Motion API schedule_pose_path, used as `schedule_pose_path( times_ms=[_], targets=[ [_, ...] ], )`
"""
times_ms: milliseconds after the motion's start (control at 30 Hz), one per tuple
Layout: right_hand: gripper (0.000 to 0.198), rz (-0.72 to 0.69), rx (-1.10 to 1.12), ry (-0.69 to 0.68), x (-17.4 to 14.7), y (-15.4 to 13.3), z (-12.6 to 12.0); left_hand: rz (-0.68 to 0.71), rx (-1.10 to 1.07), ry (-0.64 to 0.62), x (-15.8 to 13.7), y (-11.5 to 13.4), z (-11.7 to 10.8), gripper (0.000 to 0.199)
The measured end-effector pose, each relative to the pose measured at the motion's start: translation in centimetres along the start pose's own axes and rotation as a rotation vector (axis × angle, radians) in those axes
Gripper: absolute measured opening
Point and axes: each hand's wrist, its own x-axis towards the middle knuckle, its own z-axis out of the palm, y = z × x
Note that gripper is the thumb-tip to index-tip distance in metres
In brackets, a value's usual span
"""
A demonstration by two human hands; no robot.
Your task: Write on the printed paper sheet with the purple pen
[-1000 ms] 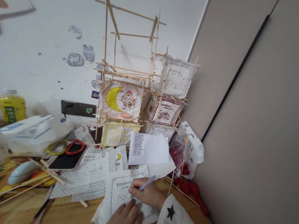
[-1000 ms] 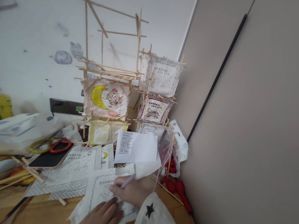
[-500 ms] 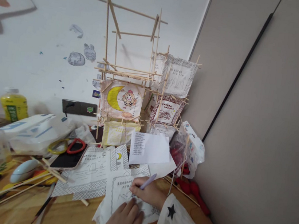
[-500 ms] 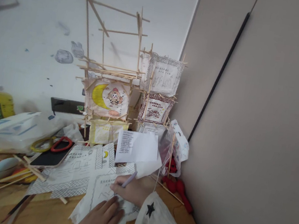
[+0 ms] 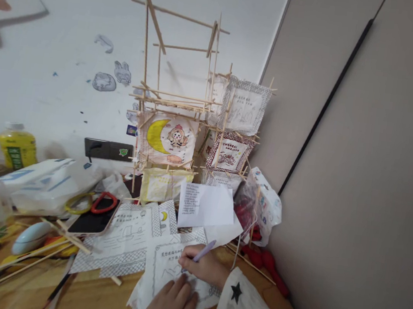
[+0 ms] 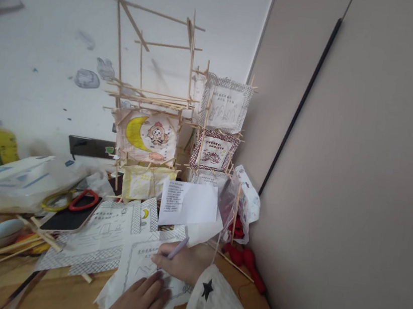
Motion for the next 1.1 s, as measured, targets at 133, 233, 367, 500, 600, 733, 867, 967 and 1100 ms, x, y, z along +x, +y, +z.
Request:
schedule_pose_path(
  times_ms=[133,233,367,500,600,733,867,967,1100],
  targets=[
    [0.024,-0.017,-0.002,0.009,-0.03,-0.27,-0.07,-0.016,0.005,0.009,-0.02,0.01,0.19,0.031],
    [0.025,-0.020,-0.002,0.011,-0.03,-0.45,-0.15,-0.016,0.003,0.010,-0.03,0.10,0.11,0.029],
    [0.026,0.002,-0.049,0.002,-0.12,-0.41,-0.22,-0.020,0.008,0.000,-0.01,0.20,-0.16,0.030],
    [0.026,0.017,-0.074,0.004,-0.17,-0.32,-0.23,-0.008,0.011,-0.035,0.08,0.20,-0.30,0.031],
    [0.026,0.005,-0.080,-0.005,-0.09,-0.16,-0.13,-0.005,0.018,-0.030,0.14,0.16,-0.09,0.032],
    [0.025,-0.022,-0.067,0.009,-0.02,0.05,0.03,-0.019,0.017,0.014,0.07,0.11,0.50,0.027],
    [0.025,-0.031,-0.062,0.009,-0.03,-0.11,-0.03,-0.003,0.024,0.021,-0.09,0.08,0.54,0.030],
    [0.026,-0.030,-0.051,0.009,-0.04,-0.28,-0.11,-0.003,0.033,-0.019,-0.06,0.04,0.30,0.031],
    [0.025,-0.035,-0.037,0.004,-0.06,-0.26,-0.13,0.002,0.020,-0.046,0.05,0.00,0.45,0.032]
  ],
)
